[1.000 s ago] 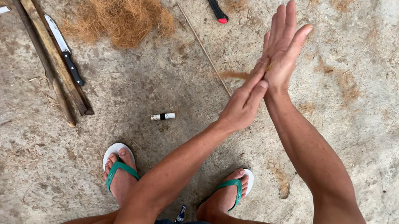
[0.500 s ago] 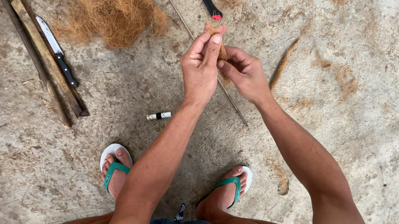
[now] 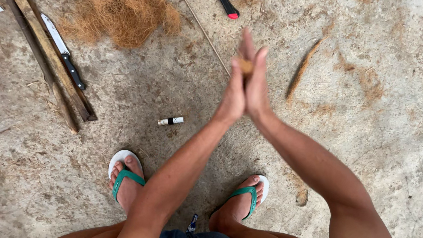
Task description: The person sits on a concrete floor and manually twists loose brown fibers into a continuous rope. They repeatedly pull small amounts of fiber from a pile, align them, and roll them between their palms to form a twisted strand. A thin wooden stick and a utility knife are visible on the floor nearby.
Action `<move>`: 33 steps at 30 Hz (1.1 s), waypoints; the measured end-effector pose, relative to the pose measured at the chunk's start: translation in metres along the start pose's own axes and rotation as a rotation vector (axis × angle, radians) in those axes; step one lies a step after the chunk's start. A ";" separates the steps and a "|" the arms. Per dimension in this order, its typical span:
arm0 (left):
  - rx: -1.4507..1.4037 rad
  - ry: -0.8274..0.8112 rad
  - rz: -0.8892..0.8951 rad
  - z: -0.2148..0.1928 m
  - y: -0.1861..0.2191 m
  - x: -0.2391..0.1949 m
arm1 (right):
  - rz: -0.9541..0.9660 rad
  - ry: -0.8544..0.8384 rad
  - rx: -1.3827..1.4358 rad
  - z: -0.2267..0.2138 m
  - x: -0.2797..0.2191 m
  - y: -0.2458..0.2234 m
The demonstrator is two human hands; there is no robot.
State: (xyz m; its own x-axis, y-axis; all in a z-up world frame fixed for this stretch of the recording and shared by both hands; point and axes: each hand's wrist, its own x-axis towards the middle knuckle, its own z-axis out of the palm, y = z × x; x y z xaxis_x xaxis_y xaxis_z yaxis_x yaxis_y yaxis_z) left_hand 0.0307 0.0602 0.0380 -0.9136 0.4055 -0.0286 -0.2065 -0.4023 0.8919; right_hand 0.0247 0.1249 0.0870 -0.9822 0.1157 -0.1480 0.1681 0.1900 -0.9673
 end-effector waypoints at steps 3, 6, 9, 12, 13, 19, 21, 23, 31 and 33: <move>0.027 -0.100 -0.091 0.024 -0.001 -0.012 | -0.001 0.164 0.079 -0.032 0.040 0.009; 0.216 -0.037 -0.278 0.028 0.007 -0.011 | -0.050 0.226 0.115 -0.047 0.057 0.022; 0.162 0.101 -0.428 0.030 0.004 -0.008 | -0.010 0.194 0.114 -0.055 0.047 0.026; 0.026 0.271 -0.201 0.020 -0.007 0.002 | 0.015 0.119 0.083 -0.051 0.038 0.024; 0.014 0.323 -0.192 0.013 -0.010 0.005 | 0.032 0.089 0.076 -0.050 0.035 0.025; -0.248 0.474 -0.004 -0.030 -0.011 0.025 | -0.038 -0.188 -0.024 -0.046 0.024 0.043; -0.251 0.474 -0.008 -0.037 -0.017 0.025 | -0.010 -0.210 0.057 -0.043 0.020 0.050; -0.195 0.461 0.025 -0.045 -0.027 0.025 | 0.004 -0.173 0.167 -0.038 0.018 0.054; -0.163 0.419 -0.180 -0.040 -0.022 0.019 | 0.152 -0.162 -0.121 0.013 -0.022 0.059; -0.201 0.417 -0.381 -0.028 -0.009 0.006 | 0.253 -0.157 -0.124 0.016 -0.024 0.055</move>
State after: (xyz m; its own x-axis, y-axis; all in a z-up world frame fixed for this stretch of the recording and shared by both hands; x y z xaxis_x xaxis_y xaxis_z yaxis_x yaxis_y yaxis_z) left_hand 0.0178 0.0434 0.0175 -0.8140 0.2115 -0.5410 -0.5718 -0.4554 0.6823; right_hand 0.0565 0.1168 0.0338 -0.9071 0.0244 -0.4202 0.4084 0.2927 -0.8646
